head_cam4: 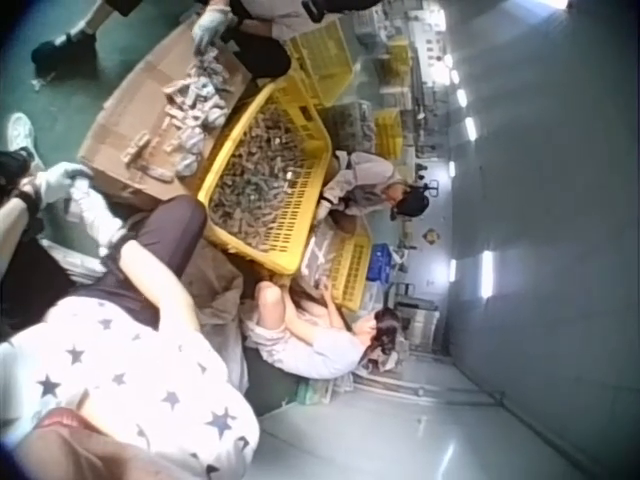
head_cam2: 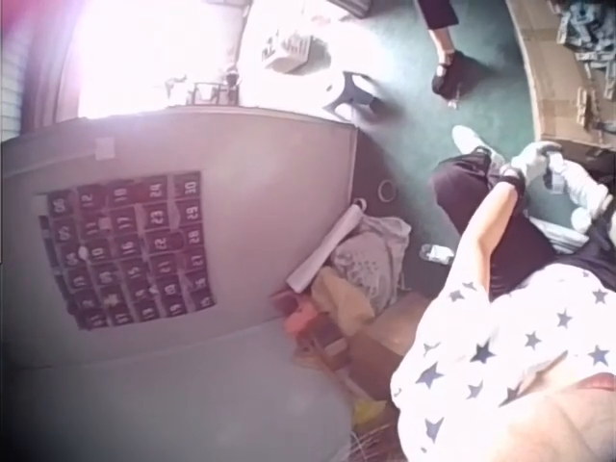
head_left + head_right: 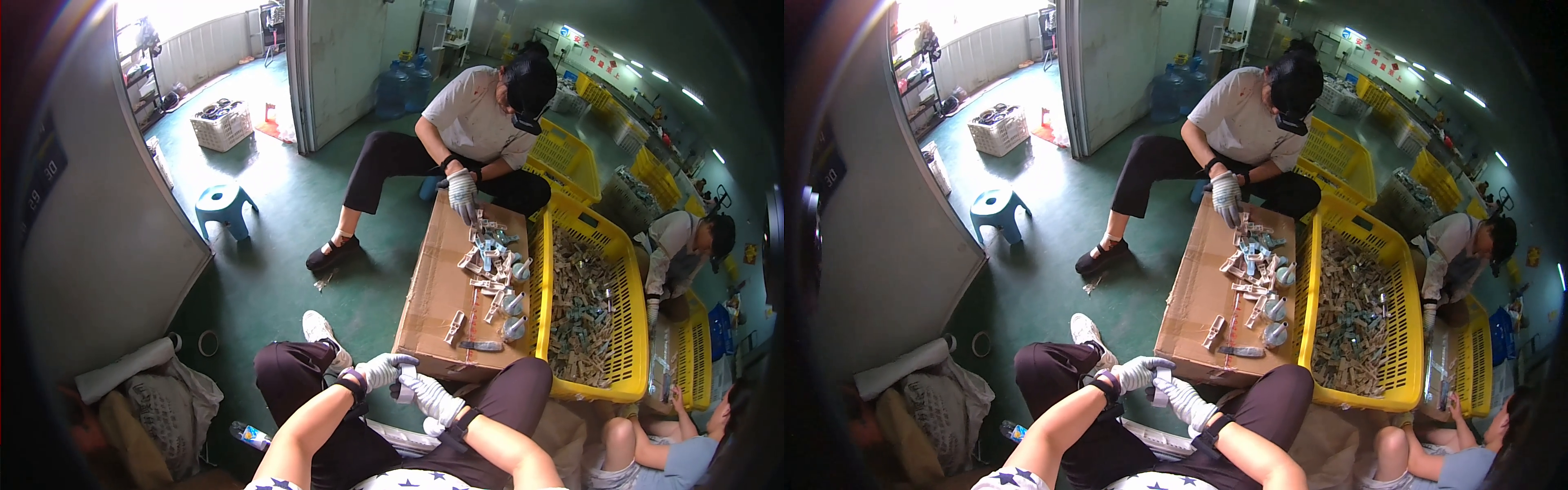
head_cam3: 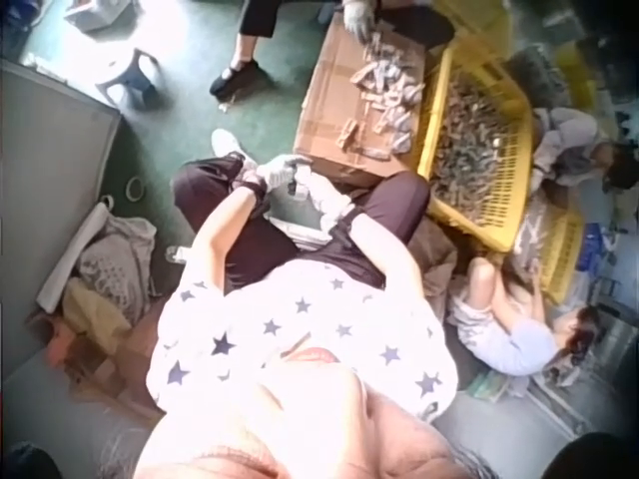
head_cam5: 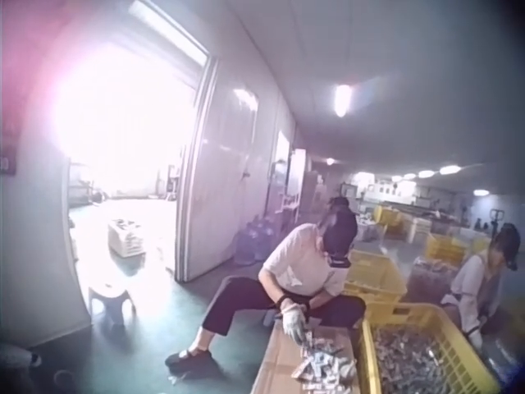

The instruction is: Assembling small plastic spring-clips and organizing them on a cardboard box.

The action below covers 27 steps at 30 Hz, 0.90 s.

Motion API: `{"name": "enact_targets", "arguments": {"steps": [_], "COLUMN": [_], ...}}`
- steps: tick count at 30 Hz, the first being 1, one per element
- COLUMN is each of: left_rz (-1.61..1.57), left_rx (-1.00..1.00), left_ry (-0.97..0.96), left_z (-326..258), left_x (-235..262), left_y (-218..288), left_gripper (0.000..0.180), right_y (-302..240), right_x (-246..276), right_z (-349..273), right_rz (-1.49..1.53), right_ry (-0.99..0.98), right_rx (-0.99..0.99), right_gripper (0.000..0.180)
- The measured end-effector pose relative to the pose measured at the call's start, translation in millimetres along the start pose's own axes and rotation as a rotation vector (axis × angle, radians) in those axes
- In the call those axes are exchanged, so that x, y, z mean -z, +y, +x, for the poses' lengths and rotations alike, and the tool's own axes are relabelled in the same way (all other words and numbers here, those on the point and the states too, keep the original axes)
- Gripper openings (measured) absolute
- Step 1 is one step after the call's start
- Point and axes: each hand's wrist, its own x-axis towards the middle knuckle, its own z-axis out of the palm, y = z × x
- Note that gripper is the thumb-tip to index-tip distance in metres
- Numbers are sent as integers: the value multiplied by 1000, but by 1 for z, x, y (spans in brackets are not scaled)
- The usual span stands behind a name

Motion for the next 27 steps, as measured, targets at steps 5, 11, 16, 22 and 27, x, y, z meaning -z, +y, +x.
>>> {"name": "enact_targets", "arguments": {"steps": [5, 11, 16, 22, 27], "left_rz": [72, 83, 30, 9, -47], "left_rx": [-111, -71, -29, -19, 0], "left_ry": [55, 50, 14, 79, 35], "left_z": [1, 5, 5, -4, 5], "left_x": [1, -5, -6, -1, -5], "left_y": [-21, -13, -9, -20, -20], "left_gripper": [37, 37, 39, 38, 42], "right_y": [-93, -144, -168, -156, -196], "right_x": [1, 69, 101, 67, 98], "right_z": [-2, 48, 72, 28, -50], "right_rz": [-1244, -1456, -1410, -1375, -1226], "right_ry": [158, 202, 624, 268, 326], "right_rx": [120, 75, -50, 259, 378], "right_gripper": [35, 30, 53, 47, 39]}}
